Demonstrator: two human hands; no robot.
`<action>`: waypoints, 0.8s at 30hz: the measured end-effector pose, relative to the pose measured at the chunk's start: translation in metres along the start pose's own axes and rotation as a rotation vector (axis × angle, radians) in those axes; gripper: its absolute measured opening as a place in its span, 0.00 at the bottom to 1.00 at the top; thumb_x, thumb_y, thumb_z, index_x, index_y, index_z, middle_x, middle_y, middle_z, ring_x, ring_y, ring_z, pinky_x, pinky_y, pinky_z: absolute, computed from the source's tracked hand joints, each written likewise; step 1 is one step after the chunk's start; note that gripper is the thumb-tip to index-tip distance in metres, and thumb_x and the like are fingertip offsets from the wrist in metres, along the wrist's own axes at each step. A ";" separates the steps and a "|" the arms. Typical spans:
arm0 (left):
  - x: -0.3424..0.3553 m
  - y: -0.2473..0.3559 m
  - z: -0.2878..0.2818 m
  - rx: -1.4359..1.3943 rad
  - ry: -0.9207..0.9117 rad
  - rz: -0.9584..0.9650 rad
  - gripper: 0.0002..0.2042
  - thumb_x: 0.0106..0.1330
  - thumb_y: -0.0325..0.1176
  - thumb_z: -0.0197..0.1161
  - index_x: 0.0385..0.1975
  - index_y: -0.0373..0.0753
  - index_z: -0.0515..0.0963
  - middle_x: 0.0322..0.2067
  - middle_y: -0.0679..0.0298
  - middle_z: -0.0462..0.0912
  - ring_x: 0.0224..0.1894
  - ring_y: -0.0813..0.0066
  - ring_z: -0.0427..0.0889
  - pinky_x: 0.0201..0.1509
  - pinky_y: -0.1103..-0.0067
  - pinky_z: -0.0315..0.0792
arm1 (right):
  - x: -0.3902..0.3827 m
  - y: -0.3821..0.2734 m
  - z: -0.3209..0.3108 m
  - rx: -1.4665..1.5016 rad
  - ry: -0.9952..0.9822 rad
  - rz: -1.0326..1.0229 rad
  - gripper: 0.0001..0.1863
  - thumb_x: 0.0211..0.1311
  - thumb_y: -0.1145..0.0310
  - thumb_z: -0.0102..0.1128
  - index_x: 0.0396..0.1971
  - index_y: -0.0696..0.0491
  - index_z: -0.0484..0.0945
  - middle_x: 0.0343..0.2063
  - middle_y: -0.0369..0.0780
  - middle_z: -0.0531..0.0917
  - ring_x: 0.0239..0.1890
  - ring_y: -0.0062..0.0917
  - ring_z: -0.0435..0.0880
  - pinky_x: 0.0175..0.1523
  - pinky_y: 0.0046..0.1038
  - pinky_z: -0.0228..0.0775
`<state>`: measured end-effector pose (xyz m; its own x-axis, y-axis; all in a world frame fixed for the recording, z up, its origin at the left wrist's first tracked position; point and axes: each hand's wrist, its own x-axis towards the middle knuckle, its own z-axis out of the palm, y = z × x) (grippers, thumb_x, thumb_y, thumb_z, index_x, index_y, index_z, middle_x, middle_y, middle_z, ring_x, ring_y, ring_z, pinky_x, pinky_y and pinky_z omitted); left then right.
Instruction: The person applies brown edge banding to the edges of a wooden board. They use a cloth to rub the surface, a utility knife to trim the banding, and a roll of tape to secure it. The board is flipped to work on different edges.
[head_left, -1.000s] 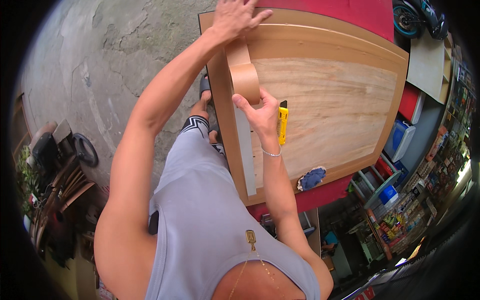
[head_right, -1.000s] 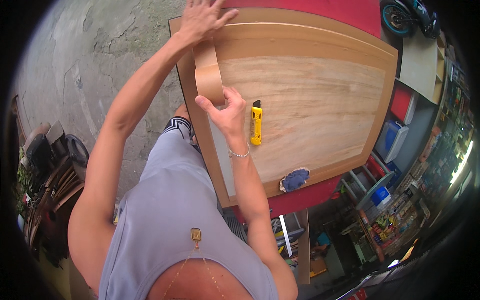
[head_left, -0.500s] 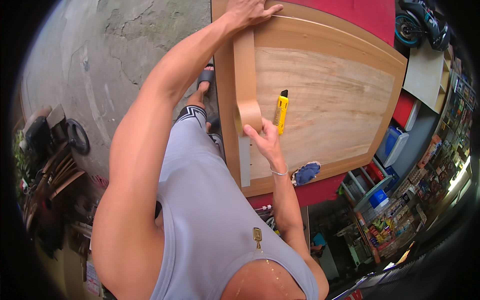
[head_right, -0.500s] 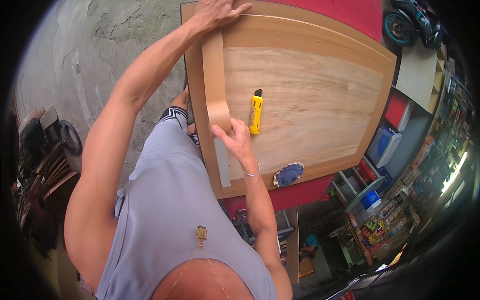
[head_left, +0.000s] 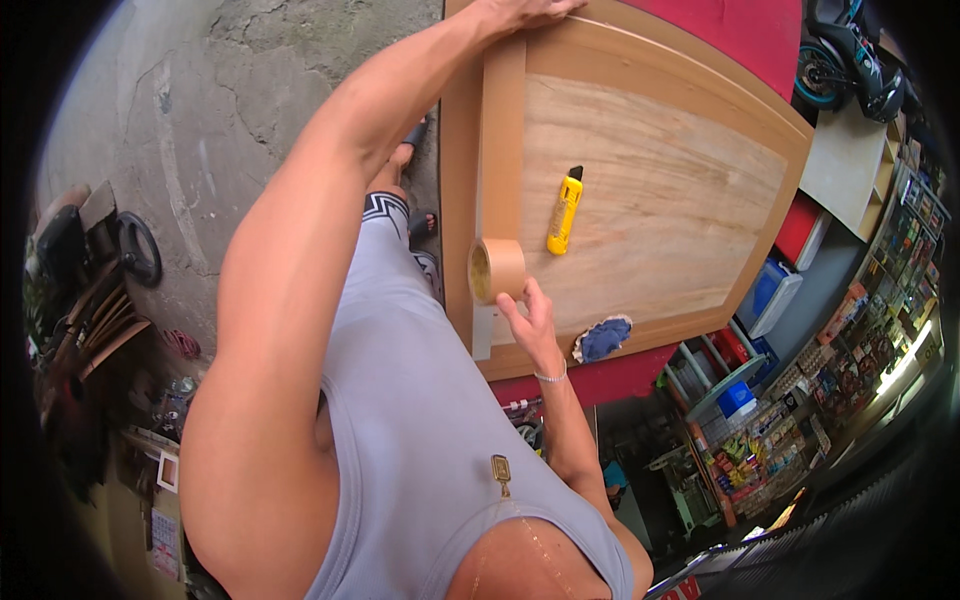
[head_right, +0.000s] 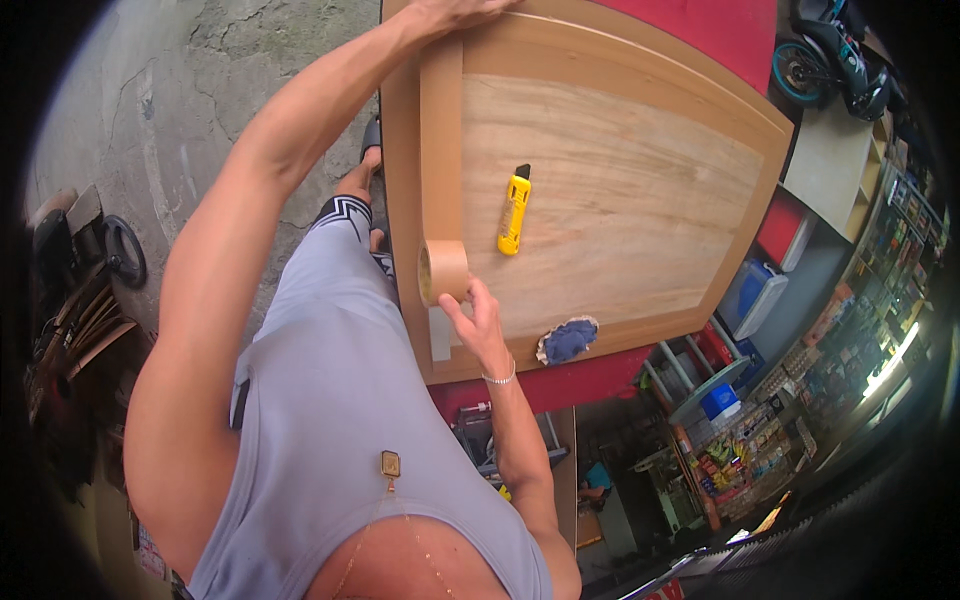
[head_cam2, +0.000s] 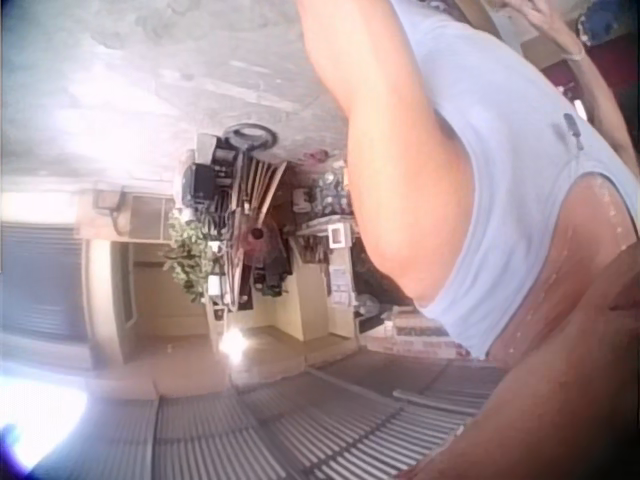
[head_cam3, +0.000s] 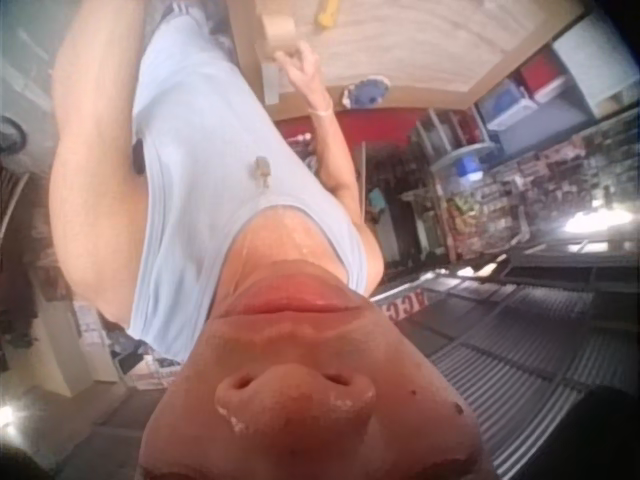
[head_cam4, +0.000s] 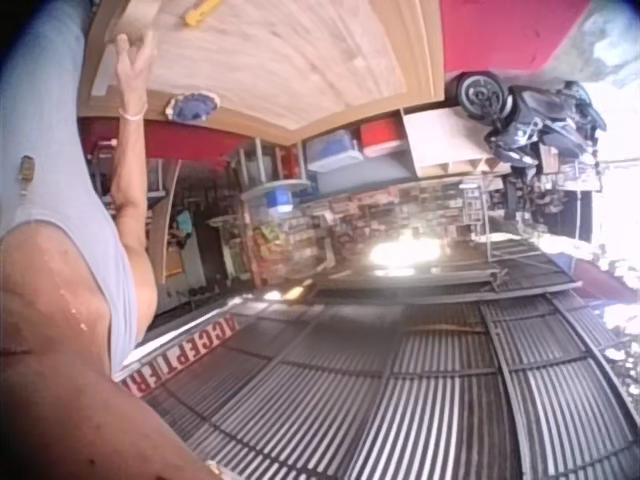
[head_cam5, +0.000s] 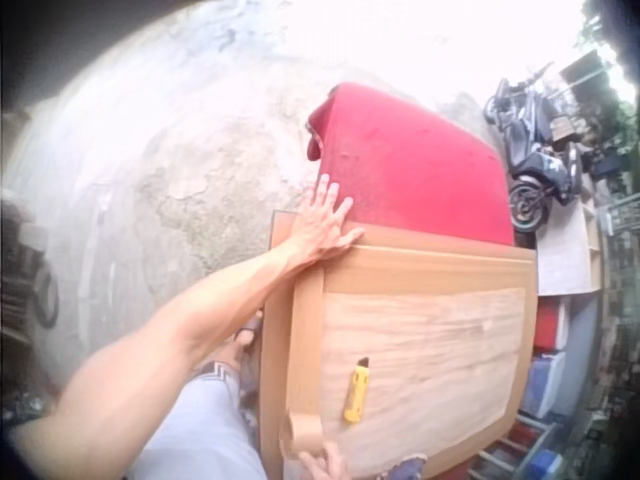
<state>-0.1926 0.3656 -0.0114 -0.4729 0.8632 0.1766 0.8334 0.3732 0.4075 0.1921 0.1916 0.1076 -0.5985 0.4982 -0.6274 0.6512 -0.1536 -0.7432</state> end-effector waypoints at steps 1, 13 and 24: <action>0.000 0.002 -0.001 -0.012 -0.035 -0.010 0.37 0.63 0.62 0.52 0.63 0.36 0.69 0.67 0.40 0.58 0.74 0.42 0.44 0.73 0.51 0.42 | -0.005 -0.004 0.004 0.104 0.047 0.012 0.14 0.64 0.68 0.63 0.45 0.60 0.79 0.39 0.42 0.85 0.41 0.27 0.83 0.51 0.27 0.72; -0.002 -0.004 0.002 -0.023 0.052 0.011 0.36 0.62 0.61 0.52 0.58 0.32 0.72 0.64 0.38 0.62 0.73 0.40 0.46 0.73 0.51 0.43 | 0.024 -0.010 -0.011 0.201 -0.364 0.459 0.16 0.68 0.63 0.58 0.49 0.55 0.83 0.35 0.34 0.85 0.36 0.14 0.81 0.40 0.19 0.74; -0.001 -0.003 0.002 0.014 0.026 0.020 0.37 0.62 0.61 0.52 0.57 0.32 0.72 0.63 0.37 0.64 0.72 0.38 0.48 0.74 0.51 0.38 | 0.046 0.013 -0.003 0.297 -0.354 0.704 0.26 0.71 0.45 0.48 0.48 0.51 0.83 0.33 0.35 0.84 0.30 0.18 0.82 0.25 0.24 0.75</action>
<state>-0.1945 0.3638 -0.0144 -0.4631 0.8616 0.2079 0.8466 0.3606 0.3915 0.1745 0.2145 0.0696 -0.2420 -0.0871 -0.9664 0.8069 -0.5712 -0.1506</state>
